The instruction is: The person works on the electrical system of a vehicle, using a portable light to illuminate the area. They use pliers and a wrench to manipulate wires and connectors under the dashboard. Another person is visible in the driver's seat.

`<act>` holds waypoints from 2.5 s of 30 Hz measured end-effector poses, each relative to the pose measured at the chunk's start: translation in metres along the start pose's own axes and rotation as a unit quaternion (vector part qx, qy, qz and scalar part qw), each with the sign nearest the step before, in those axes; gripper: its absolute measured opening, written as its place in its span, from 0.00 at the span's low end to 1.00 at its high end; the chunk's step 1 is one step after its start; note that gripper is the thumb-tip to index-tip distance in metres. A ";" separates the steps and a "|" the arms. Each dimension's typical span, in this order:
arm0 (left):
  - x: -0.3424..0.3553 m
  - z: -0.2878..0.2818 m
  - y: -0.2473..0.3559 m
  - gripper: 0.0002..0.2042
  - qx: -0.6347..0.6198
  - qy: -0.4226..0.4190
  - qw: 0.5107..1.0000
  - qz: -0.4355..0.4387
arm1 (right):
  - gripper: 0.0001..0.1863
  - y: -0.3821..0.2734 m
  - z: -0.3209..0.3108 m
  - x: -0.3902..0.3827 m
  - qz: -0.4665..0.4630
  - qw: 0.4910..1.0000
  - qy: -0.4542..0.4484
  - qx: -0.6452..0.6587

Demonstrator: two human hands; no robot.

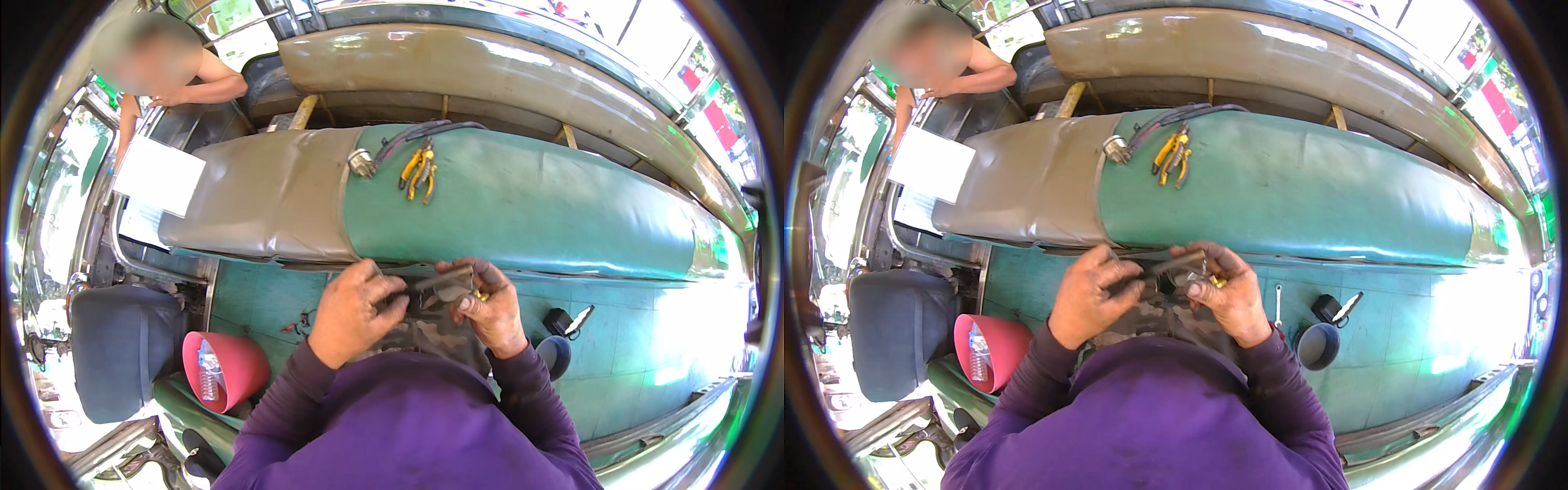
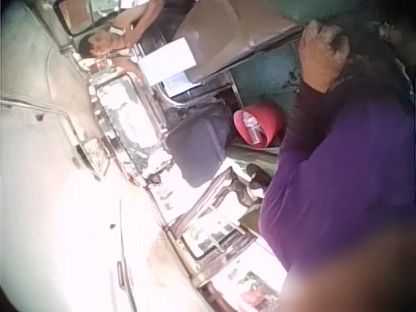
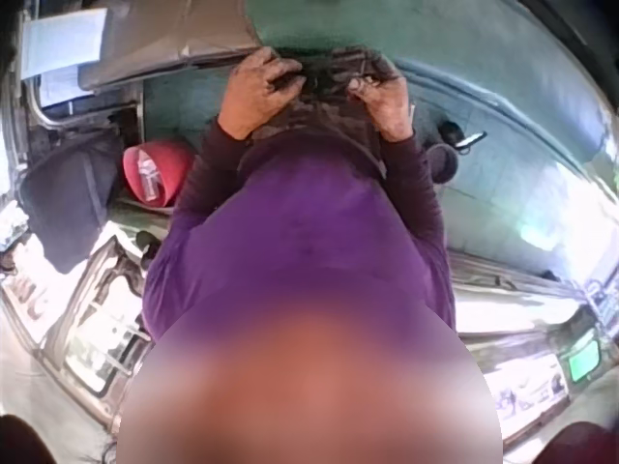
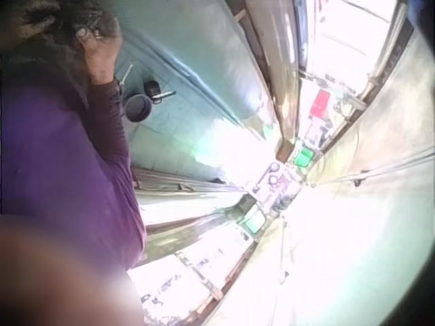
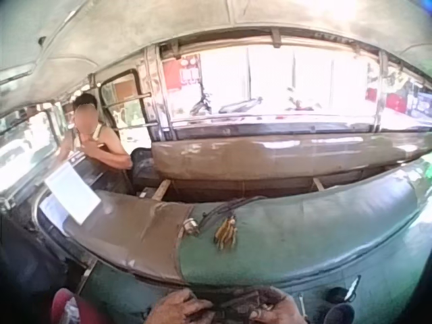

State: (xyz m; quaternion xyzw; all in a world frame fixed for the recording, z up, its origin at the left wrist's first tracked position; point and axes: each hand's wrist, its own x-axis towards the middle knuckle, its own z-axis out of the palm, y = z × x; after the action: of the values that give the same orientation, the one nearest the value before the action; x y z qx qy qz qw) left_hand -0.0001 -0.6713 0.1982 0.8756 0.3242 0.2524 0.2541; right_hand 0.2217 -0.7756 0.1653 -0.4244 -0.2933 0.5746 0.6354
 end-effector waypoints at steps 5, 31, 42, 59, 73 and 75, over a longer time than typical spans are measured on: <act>-0.034 0.003 -0.007 0.10 0.084 -0.077 0.993 -0.019 | 0.22 0.009 -0.019 -0.014 -0.125 0.844 -0.040 -0.520; -0.089 0.027 -0.072 0.16 -0.223 -0.154 0.957 -0.104 | 0.07 0.067 -0.054 0.016 0.069 0.944 -0.093 -0.310; -0.029 -0.102 0.026 0.15 -0.296 0.269 0.915 0.060 | 0.12 -0.083 0.057 0.012 -0.270 0.950 -0.019 -0.157; 0.019 -0.169 0.085 0.09 -0.294 0.270 0.825 0.400 | 0.08 -0.184 0.117 -0.013 -0.539 0.822 -0.101 -0.154; 0.032 -0.161 0.064 0.14 -0.259 0.283 0.851 0.358 | 0.15 -0.191 0.091 0.009 -0.495 0.829 -0.181 -0.189; 0.039 -0.162 0.054 0.15 -0.260 0.281 0.853 0.355 | 0.16 -0.188 0.086 0.025 -0.489 0.832 -0.182 -0.186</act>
State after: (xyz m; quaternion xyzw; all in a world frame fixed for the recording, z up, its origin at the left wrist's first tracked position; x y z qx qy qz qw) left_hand -0.0487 -0.6347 0.3624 0.7253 -0.0281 0.6353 0.2637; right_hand 0.2426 -0.7298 0.3676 -0.2229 -0.6743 0.1906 0.6777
